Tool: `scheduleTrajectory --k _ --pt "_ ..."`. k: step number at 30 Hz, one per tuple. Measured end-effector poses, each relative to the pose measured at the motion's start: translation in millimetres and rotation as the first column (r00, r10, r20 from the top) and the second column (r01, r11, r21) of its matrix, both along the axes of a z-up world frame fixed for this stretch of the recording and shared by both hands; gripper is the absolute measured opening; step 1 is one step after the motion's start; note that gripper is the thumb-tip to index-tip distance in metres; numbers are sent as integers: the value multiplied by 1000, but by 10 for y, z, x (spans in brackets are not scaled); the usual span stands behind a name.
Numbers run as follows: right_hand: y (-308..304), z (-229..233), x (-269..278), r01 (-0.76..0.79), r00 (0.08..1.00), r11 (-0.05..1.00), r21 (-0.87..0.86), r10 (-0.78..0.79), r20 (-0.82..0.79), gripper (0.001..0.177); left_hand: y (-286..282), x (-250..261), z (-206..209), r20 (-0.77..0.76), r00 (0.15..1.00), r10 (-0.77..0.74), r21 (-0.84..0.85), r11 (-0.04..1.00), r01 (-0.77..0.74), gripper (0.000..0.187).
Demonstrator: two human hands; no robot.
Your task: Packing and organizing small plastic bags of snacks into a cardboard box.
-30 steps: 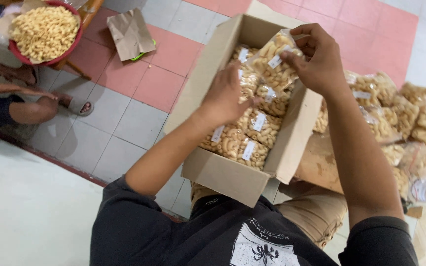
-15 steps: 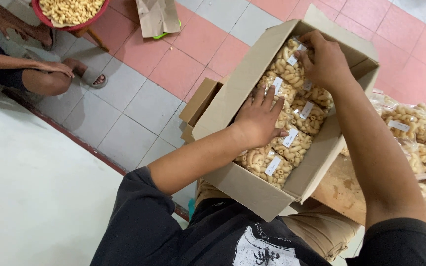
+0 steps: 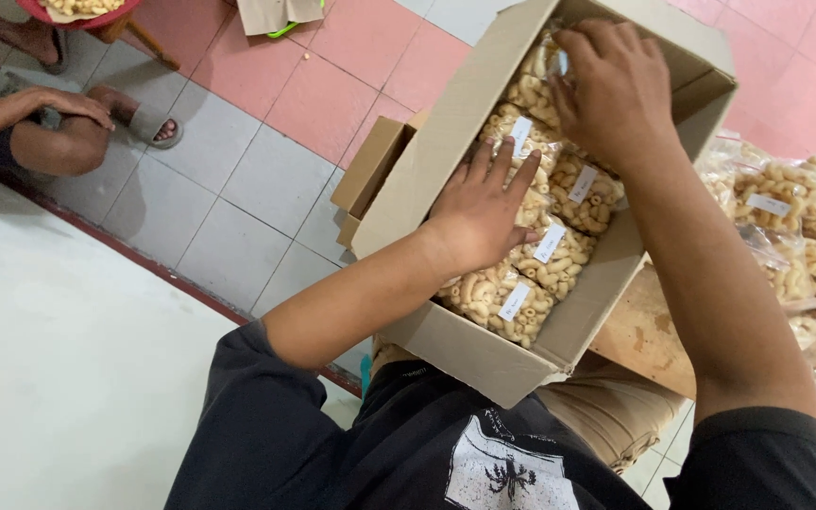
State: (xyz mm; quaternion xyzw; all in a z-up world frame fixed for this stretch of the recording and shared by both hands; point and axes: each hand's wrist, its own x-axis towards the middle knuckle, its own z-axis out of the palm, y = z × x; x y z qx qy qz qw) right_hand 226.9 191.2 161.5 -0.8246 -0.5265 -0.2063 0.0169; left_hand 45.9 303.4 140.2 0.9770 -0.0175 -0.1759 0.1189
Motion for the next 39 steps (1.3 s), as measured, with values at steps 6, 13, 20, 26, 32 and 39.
scheduleTrajectory --k 6,13,20,26,32,39 --pt "35 18 -51 20 919 973 -231 -109 -379 70 -14 8 46 -49 999 14 -4 1000 -14 98" --pt "20 -319 70 6 957 981 -193 -61 -284 67 -37 5 72 -85 996 2 -3 1000 -3 93" --pt "-37 -293 62 -22 992 997 -70 13 -123 57 -18 -28 184 -163 987 -6 -17 1000 3 106" --pt "-23 -313 74 -58 984 993 -106 39 -174 53 -25 -46 65 -55 998 -19 1 1000 19 109" --pt "56 -332 9 47 992 962 -269 -77 -103 66 -119 -10 204 -65 995 -79 95 992 85 100" --pt "72 -412 90 -18 999 985 -173 13 -32 53 -114 -5 189 -146 989 -31 111 993 47 93"
